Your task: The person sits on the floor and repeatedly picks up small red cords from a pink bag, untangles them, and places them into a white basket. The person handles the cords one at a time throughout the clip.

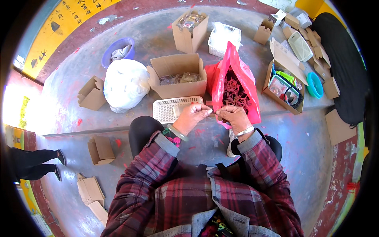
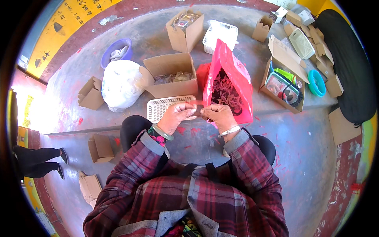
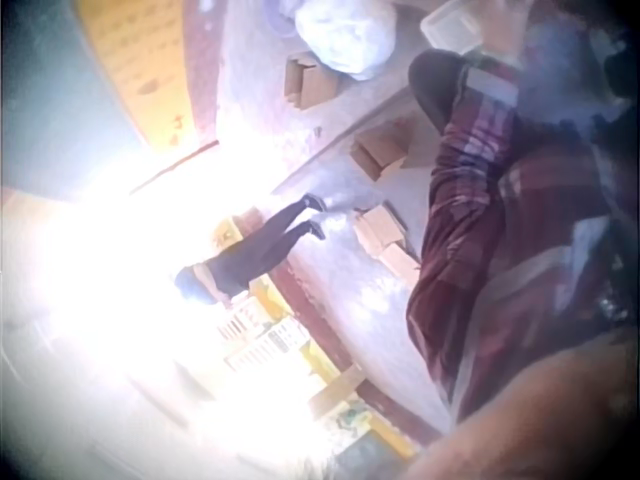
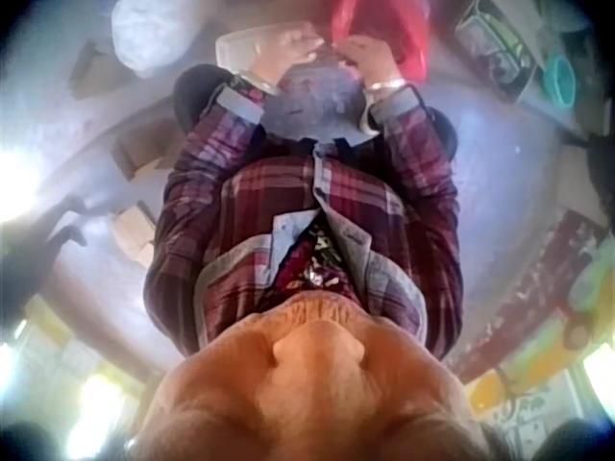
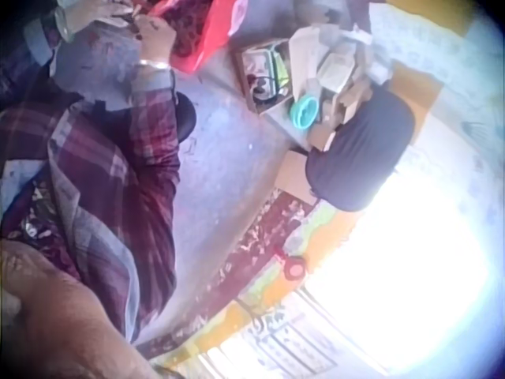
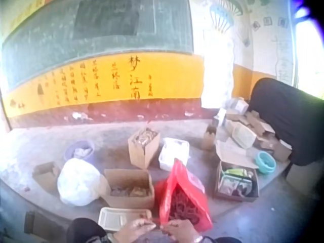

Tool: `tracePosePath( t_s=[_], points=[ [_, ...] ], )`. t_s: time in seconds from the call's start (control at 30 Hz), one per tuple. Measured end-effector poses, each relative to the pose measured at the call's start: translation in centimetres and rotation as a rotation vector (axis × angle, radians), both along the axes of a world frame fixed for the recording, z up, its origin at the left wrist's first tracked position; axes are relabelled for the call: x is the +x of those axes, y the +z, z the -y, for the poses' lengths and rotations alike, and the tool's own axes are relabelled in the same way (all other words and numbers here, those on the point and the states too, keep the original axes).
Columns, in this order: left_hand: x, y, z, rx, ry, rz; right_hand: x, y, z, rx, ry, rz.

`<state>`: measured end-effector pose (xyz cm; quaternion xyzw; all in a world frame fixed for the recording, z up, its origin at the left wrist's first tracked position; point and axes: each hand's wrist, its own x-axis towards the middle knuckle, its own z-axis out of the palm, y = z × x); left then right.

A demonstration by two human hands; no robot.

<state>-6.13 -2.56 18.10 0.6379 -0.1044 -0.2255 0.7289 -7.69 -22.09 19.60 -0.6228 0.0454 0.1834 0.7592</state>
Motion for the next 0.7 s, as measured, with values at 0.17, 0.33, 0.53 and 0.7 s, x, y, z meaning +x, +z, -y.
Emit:
tracePosePath(
  t_s=[0.17, 0.33, 0.53, 0.7],
  points=[
    [0.1, -0.5, -0.2, 0.024, 0.05, -0.013, -0.1, 0.1, -0.5, -0.062, -0.029, 0.014],
    [-0.1, -0.1, -0.1, -0.042, 0.09, -0.128, 0.1, -0.3, -0.5, -0.072, 0.024, 0.036],
    [-0.2, 0.4, 0.2, -0.121, 0.093, -0.151, 0.2, -0.5, -0.4, -0.063, 0.055, 0.042],
    [-0.2, 0.5, 0.1, -0.115, 0.045, -0.239, 0.2, -0.7, -0.4, -0.016, 0.015, 0.034]
  ],
)
